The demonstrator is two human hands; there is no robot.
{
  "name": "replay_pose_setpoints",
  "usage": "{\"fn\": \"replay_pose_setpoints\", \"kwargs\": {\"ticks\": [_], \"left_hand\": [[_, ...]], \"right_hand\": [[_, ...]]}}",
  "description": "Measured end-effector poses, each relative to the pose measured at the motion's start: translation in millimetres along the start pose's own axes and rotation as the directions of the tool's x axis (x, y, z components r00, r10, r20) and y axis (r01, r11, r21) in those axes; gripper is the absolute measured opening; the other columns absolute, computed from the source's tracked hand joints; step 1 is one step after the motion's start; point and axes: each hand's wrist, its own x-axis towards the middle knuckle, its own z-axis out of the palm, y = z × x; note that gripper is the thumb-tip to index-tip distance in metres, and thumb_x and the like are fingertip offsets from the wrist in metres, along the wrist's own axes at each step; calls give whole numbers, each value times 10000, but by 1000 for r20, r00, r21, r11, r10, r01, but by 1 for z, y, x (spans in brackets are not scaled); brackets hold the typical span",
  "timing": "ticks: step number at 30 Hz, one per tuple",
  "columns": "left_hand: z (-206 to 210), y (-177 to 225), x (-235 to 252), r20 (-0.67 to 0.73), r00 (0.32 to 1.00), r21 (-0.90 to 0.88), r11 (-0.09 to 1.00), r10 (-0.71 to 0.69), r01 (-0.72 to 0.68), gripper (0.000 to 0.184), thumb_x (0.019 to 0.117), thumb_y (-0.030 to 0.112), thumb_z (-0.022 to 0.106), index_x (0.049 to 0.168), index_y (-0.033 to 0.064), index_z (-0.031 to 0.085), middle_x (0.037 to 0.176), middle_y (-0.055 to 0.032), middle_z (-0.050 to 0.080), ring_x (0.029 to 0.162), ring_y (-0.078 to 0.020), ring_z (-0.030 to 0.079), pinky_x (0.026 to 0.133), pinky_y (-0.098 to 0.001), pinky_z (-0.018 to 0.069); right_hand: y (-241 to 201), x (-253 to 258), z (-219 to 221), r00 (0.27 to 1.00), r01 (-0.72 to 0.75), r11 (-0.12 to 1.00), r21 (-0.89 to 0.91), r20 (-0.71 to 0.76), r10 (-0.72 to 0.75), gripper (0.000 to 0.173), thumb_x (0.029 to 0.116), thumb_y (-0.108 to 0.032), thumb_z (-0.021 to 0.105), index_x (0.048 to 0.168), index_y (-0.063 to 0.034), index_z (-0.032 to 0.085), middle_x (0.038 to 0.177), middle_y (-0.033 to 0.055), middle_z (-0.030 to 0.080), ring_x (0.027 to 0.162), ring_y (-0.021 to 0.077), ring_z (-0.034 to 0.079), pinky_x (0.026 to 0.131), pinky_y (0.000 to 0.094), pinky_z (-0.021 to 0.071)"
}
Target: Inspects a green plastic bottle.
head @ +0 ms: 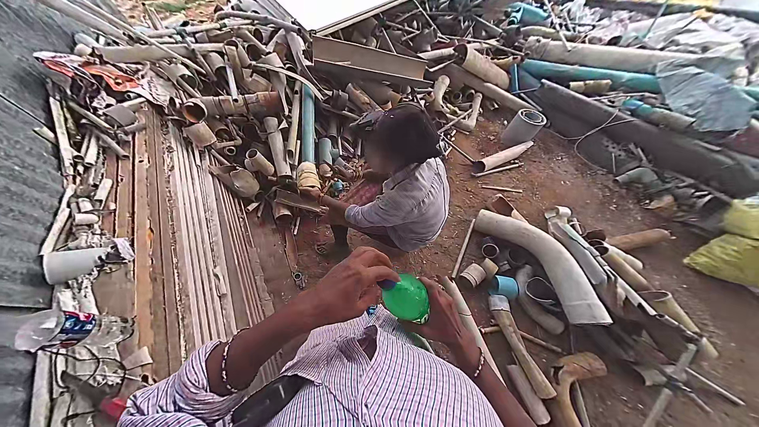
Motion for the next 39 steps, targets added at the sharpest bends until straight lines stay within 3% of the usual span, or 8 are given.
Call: {"fn": "replay_pose_setpoints", "kwargs": {"ticks": [5,9,13,15,19,23,34,39], "left_hand": [[1,-2,4,-57,995,178,979,-88,96,534,926,482,699,1147,-2,730,1132,-213,704,1175,-405,626,1027,-554,460],[4,-9,5,22,999,44,999,24,-25,394,871,60,694,1257,133,721,1387,-221,593,1421,-481,399,1138,-620,339],[1,-4,5,-28,994,203,973,-102,106,568,915,492,713,1222,15,712,1164,-215,705,1212,-432,609,1094,-590,399],[5,-6,7,-71,993,257,960,-99,114,467,984,416,651,1037,-40,740,993,-223,726,1053,-423,675,1009,-573,453],[4,-11,3,-84,996,135,990,-38,50,480,935,340,697,1345,93,671,1434,-219,568,1434,-476,395,1137,-621,350],[1,5,11,17,957,309,912,-290,271,658,990,557,583,1055,-85,714,1004,-266,706,1035,-433,667,963,-567,463],[29,-17,3,-61,993,318,945,104,-79,317,948,216,697,1081,-72,714,1012,-231,712,1008,-406,696,902,-479,555],[24,-11,4,-62,997,334,941,-42,61,578,967,510,621,1027,-57,720,921,-216,713,885,-379,705,795,-505,546]], "right_hand": [[2,0,3,1000,-9,1000,30,29,8,887,641,-473,844,1251,113,580,1090,261,701,927,357,721,754,501,590],[4,1,5,999,-27,999,36,35,26,894,640,-474,846,1259,116,585,1093,261,703,932,357,723,756,502,594],[5,2,8,999,-18,999,33,40,17,884,640,-471,848,1252,110,588,1095,259,703,929,353,727,762,500,597],[5,4,8,999,-9,1000,27,36,8,878,631,-473,849,1239,107,594,1092,254,704,923,347,728,760,489,598],[8,2,9,999,-19,999,31,37,17,892,638,-487,850,1250,108,587,1106,255,705,922,351,731,756,503,597],[6,3,11,999,-15,999,49,52,13,890,630,-468,861,1247,113,590,1101,268,699,920,367,728,747,511,596],[10,-2,10,997,-14,998,60,75,9,865,666,-512,831,1233,100,600,1084,239,711,932,328,727,793,478,595],[11,-2,11,997,-24,999,48,69,21,888,651,-498,834,1256,105,590,1080,244,707,923,334,726,779,484,595]]}}
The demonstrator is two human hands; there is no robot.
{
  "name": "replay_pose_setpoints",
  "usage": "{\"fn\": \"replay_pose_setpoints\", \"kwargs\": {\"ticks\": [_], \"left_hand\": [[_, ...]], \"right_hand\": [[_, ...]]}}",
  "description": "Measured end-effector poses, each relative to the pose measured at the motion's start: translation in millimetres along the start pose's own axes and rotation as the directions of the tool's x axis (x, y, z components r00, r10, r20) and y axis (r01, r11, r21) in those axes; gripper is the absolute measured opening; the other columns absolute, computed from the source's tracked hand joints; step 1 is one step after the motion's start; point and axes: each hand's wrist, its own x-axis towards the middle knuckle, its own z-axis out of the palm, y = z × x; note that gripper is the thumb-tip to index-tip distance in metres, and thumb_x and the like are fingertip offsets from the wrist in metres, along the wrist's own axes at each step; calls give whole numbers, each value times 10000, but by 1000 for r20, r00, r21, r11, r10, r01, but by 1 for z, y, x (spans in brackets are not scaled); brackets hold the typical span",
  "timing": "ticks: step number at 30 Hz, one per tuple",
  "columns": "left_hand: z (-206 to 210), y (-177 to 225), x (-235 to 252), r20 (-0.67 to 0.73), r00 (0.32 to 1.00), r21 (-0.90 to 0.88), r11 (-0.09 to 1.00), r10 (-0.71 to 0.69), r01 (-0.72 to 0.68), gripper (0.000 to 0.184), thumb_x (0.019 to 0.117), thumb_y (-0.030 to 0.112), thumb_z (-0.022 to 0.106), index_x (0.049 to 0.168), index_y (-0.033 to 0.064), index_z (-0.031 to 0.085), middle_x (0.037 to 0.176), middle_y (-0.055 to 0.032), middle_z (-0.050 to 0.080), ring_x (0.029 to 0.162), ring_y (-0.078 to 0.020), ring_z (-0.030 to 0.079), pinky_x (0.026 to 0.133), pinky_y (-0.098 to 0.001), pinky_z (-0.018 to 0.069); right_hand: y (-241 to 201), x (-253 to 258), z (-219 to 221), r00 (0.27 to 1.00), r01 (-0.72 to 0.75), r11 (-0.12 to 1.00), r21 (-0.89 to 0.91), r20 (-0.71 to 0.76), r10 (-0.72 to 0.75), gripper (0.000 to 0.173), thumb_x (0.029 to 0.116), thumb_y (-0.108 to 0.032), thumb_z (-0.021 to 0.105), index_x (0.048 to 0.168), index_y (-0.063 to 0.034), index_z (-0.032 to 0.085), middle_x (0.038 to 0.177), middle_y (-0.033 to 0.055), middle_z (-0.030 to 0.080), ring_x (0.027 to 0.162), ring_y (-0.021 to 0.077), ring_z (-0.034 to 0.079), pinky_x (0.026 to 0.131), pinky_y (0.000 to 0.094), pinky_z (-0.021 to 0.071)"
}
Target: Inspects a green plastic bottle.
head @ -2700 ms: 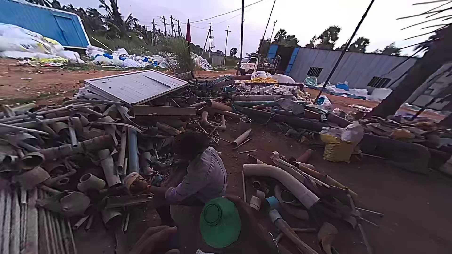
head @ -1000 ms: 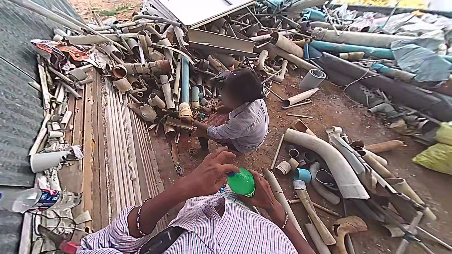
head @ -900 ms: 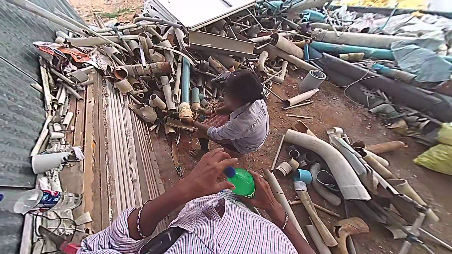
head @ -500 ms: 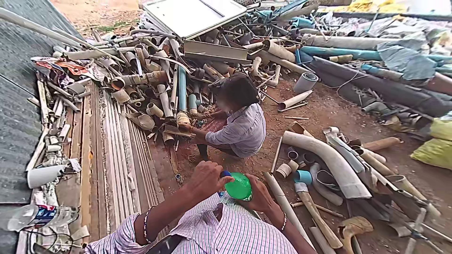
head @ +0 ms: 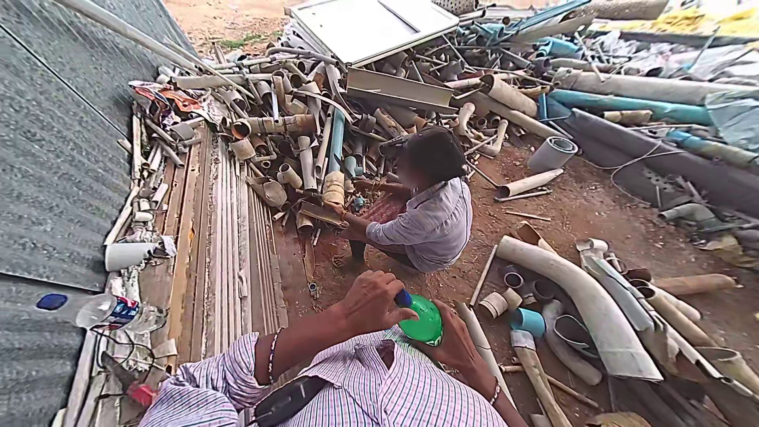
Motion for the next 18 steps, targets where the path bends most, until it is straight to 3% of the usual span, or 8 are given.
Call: {"fn": "replay_pose_setpoints", "kwargs": {"ticks": [3,5,8,9,11,14,16,18], "left_hand": [[-22,20,19,356,889,137,957,-290,257,834,1004,686,414,991,-111,662,956,-275,691,1007,-418,665,950,-551,438],[-23,26,27,413,844,186,939,-341,289,833,1047,647,336,980,-122,648,972,-284,688,1041,-420,657,989,-548,410],[6,11,15,38,999,194,981,-26,18,712,1059,518,418,703,-56,645,677,-205,664,726,-362,692,798,-497,490],[18,0,14,-116,983,235,966,142,-112,676,1038,503,455,624,-5,619,583,-150,620,611,-314,659,719,-458,497],[34,-22,19,-304,849,331,884,432,-331,643,1019,516,459,569,70,568,505,-73,533,508,-246,576,665,-386,484],[38,-45,27,-307,687,394,745,659,-538,677,1045,574,391,603,90,559,517,-52,502,527,-235,554,736,-366,494],[34,-45,28,-254,721,369,754,645,-544,652,1031,565,435,612,84,571,527,-59,516,541,-243,569,731,-379,487],[20,-24,21,-96,916,308,886,391,-346,605,1016,510,493,653,44,628,584,-103,600,611,-278,642,741,-420,497]], "right_hand": [[-4,4,1,1000,7,1000,-3,8,-7,886,645,-480,835,1250,119,587,1070,256,704,917,350,723,772,496,590],[-6,5,1,1000,14,1000,-8,9,-14,891,643,-489,830,1248,119,590,1071,250,708,921,341,726,784,484,592],[-6,4,-2,1000,28,1000,-4,7,-28,885,667,-523,807,1241,117,598,1071,240,714,931,315,725,810,454,589],[-7,3,-3,999,29,1000,-5,14,-29,883,669,-526,803,1242,115,599,1075,238,715,934,313,726,814,453,590],[-8,1,-3,999,30,1000,-9,29,-30,880,668,-524,800,1244,110,599,1079,237,712,928,316,724,803,457,589],[-8,0,-1,998,42,999,-17,38,-41,858,687,-534,786,1235,101,608,1076,237,715,919,321,727,786,471,588],[-10,0,-1,999,26,999,-22,37,-25,861,685,-540,783,1233,101,610,1065,235,717,908,323,728,779,478,589],[-11,1,0,999,-11,1000,-27,39,12,889,675,-542,794,1247,110,600,1069,241,717,915,332,730,794,487,591]]}}
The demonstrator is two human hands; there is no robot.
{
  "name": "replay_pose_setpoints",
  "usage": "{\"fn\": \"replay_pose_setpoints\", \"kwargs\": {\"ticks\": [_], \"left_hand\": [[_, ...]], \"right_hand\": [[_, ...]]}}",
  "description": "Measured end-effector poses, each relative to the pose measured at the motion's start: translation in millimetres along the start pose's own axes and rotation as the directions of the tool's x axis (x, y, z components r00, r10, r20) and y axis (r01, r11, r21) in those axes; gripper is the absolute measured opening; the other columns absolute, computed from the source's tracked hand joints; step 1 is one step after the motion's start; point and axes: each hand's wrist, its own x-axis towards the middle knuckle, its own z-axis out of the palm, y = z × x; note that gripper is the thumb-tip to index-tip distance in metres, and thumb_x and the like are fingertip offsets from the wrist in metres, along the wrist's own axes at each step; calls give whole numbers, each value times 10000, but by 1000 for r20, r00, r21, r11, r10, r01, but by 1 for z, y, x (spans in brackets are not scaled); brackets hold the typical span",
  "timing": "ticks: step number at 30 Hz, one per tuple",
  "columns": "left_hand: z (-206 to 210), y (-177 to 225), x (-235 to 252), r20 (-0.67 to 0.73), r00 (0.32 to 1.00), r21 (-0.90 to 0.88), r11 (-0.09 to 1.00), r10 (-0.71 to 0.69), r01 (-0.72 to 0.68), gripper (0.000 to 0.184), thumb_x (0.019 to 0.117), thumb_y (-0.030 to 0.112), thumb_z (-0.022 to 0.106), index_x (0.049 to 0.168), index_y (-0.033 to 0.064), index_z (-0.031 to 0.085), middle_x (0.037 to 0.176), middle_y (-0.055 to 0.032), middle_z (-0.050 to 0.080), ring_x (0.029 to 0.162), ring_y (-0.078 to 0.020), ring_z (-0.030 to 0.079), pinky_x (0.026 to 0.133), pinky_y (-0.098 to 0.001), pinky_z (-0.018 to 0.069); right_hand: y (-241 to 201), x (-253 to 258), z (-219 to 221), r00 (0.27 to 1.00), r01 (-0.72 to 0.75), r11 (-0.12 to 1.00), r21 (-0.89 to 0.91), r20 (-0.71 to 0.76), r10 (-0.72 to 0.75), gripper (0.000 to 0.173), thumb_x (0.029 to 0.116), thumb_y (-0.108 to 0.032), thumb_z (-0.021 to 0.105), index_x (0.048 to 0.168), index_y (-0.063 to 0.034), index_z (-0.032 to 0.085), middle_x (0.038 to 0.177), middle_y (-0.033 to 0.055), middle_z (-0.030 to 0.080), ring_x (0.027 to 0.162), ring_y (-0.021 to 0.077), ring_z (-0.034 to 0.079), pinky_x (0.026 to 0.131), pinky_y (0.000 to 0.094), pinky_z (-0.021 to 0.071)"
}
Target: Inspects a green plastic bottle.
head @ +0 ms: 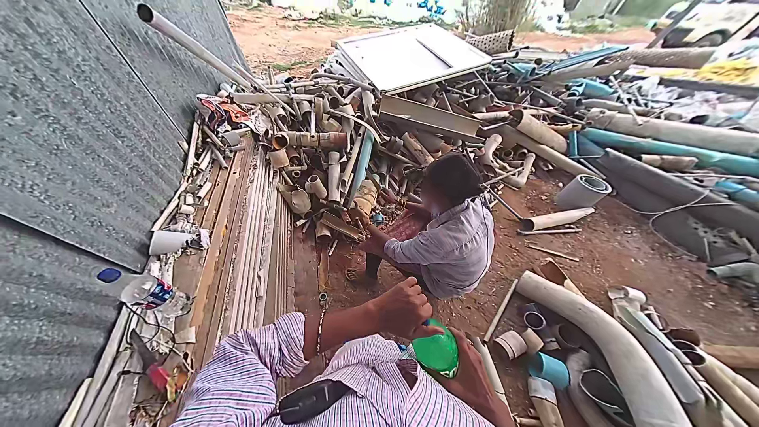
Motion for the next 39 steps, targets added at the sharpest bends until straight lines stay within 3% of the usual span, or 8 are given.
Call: {"fn": "replay_pose_setpoints", "kwargs": {"ticks": [3,5,11,18,22,26,31,39], "left_hand": [[-52,31,34,664,619,-2,827,-419,562,766,1077,577,344,959,-116,649,975,-286,684,1035,-421,655,979,-566,413],[-61,37,43,737,502,30,764,-453,645,782,1084,574,311,1021,-135,635,1063,-309,671,1114,-434,629,1010,-577,389],[1,22,1,-48,990,49,990,-129,131,643,1039,467,460,591,38,629,543,-107,603,563,-269,648,736,-427,515],[19,-18,-2,-287,868,79,913,405,-400,587,1023,518,532,611,109,621,534,-40,517,579,-225,580,860,-322,471],[-5,11,0,93,985,-6,989,-146,148,636,1016,539,488,691,23,671,634,-132,653,674,-304,689,838,-454,516],[-45,25,30,729,508,-34,717,-459,696,845,1054,644,313,999,-131,643,1064,-308,667,1116,-446,630,953,-605,442],[6,13,-1,71,977,-110,972,-200,207,676,1011,529,501,618,-5,633,584,-150,629,610,-305,666,695,-464,489],[18,-30,-3,-130,911,13,919,392,-394,680,954,680,512,628,92,616,540,-49,538,555,-229,576,725,-361,471]], "right_hand": [[-8,0,-1,999,-40,999,-28,1,40,906,653,-503,809,1250,146,600,1072,276,711,915,384,729,791,530,582],[-12,1,-1,999,-37,999,-38,4,37,915,644,-484,814,1255,159,593,1072,292,707,910,410,727,781,548,579],[-7,1,-4,999,10,1000,4,32,-10,886,689,-526,778,1236,146,597,1060,267,715,912,347,729,808,489,580],[-6,7,-6,993,16,999,29,118,-20,907,685,-505,798,1272,151,583,1093,287,710,944,394,727,833,540,571],[-9,4,-6,993,-66,997,41,105,61,929,690,-490,831,1303,151,552,1119,289,699,967,395,720,854,555,568],[-16,0,-4,989,-130,991,19,68,128,907,696,-463,838,1297,156,558,1125,293,699,987,399,717,889,554,558],[-15,0,-9,993,-96,994,44,76,93,885,709,-466,827,1289,149,564,1081,283,707,951,394,720,854,556,565],[-14,11,-11,987,-33,998,50,161,25,870,686,-428,852,1287,137,575,1113,284,706,974,405,722,853,560,569]]}}
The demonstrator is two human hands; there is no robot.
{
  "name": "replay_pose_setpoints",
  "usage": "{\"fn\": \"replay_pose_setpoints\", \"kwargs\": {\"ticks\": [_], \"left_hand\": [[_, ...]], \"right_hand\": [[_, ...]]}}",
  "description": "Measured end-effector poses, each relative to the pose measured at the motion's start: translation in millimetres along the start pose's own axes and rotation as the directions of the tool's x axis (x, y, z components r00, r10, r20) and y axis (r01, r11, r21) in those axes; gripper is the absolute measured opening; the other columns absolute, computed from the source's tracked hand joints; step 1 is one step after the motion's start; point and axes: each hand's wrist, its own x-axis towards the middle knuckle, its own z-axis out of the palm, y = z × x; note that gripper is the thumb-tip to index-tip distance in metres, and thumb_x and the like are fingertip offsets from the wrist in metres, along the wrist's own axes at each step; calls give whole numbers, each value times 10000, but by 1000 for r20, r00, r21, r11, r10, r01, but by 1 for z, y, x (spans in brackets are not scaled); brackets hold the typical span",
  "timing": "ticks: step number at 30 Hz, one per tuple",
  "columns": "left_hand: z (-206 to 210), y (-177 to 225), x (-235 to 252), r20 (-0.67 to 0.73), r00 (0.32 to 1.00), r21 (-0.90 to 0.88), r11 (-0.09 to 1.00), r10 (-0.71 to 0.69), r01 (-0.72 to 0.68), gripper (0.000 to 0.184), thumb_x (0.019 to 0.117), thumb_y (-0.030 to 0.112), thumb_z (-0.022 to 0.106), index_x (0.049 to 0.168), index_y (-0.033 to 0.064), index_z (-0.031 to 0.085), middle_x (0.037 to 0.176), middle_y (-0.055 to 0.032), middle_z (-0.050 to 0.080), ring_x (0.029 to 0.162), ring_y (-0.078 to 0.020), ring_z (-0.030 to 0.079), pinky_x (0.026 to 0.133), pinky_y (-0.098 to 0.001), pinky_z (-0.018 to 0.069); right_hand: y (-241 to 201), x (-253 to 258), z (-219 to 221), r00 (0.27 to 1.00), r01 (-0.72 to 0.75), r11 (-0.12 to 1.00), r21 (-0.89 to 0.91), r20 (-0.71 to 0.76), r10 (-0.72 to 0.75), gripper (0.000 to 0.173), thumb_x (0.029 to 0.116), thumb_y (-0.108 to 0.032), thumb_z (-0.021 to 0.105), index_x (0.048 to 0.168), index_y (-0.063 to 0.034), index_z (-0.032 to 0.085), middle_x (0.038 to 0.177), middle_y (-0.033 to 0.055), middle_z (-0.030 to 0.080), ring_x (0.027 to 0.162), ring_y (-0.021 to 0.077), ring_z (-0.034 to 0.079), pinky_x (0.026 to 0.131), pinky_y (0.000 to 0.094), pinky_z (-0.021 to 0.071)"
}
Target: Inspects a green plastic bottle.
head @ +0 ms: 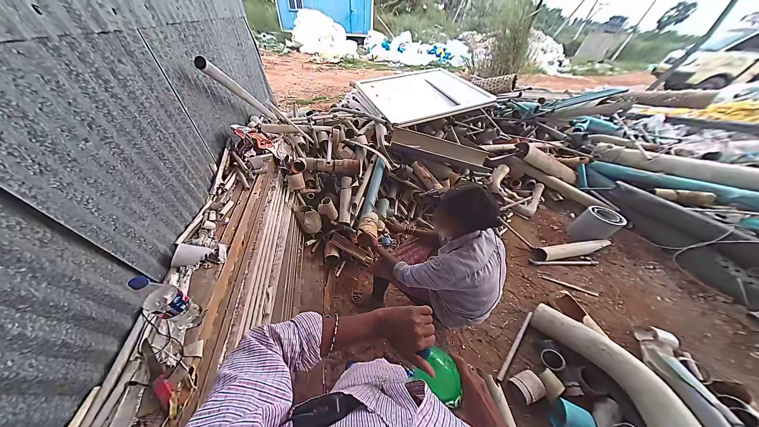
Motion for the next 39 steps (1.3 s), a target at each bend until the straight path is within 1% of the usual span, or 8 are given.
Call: {"fn": "replay_pose_setpoints", "kwargs": {"ticks": [2,6,8,13,17,25,30,39], "left_hand": [[-12,14,8,211,940,-5,962,-267,275,615,978,571,540,683,41,645,608,-105,613,632,-282,653,724,-424,502],[-54,33,61,797,173,140,456,-578,879,858,1057,649,274,1027,-122,650,1074,-303,672,1122,-442,639,961,-589,460],[-56,37,70,797,90,193,393,-597,899,878,1054,661,240,1050,-115,651,1110,-298,675,1156,-432,633,969,-579,458],[-15,51,29,266,697,84,736,-666,671,750,1054,533,364,668,-40,655,636,-191,660,679,-351,711,699,-494,535],[20,11,3,-213,971,176,974,-104,143,731,1065,565,222,571,101,494,488,-45,450,466,-221,508,573,-349,474],[16,16,13,-49,942,90,937,-333,336,667,1020,541,338,607,73,572,547,-81,550,525,-248,606,569,-392,507],[-22,38,38,591,425,11,534,-685,846,802,982,695,447,1070,-69,674,944,-247,703,922,-413,701,818,-564,514],[27,55,18,-11,582,-638,453,-813,622,355,1071,129,405,1232,-85,638,1169,-217,702,1019,-236,724,928,-364,581]], "right_hand": [[5,-2,4,999,-20,1000,2,-46,20,890,668,-437,852,1284,145,576,1108,285,706,966,401,723,846,555,569],[0,-5,4,991,-133,991,11,-23,134,876,699,-417,876,1327,111,570,1182,275,689,1044,404,705,912,566,552],[3,-5,5,994,-111,994,18,-11,112,882,705,-428,869,1337,105,560,1187,271,685,1052,395,700,915,555,551],[19,-4,3,1000,9,999,50,7,-9,892,656,-370,910,1324,102,554,1167,274,686,1029,386,707,894,531,567],[25,1,2,996,80,996,49,33,-82,881,655,-383,906,1312,90,559,1146,261,692,1018,373,709,881,513,571],[35,-2,7,999,27,995,98,19,-29,890,676,-389,906,1342,72,537,1174,252,680,1040,360,701,893,514,571],[30,-2,6,1000,6,996,88,23,-8,891,684,-389,899,1339,93,536,1195,274,665,1060,381,691,903,523,562],[29,15,4,991,34,996,88,126,-45,919,670,-373,901,1361,95,517,1216,280,659,1081,382,685,937,515,551]]}}
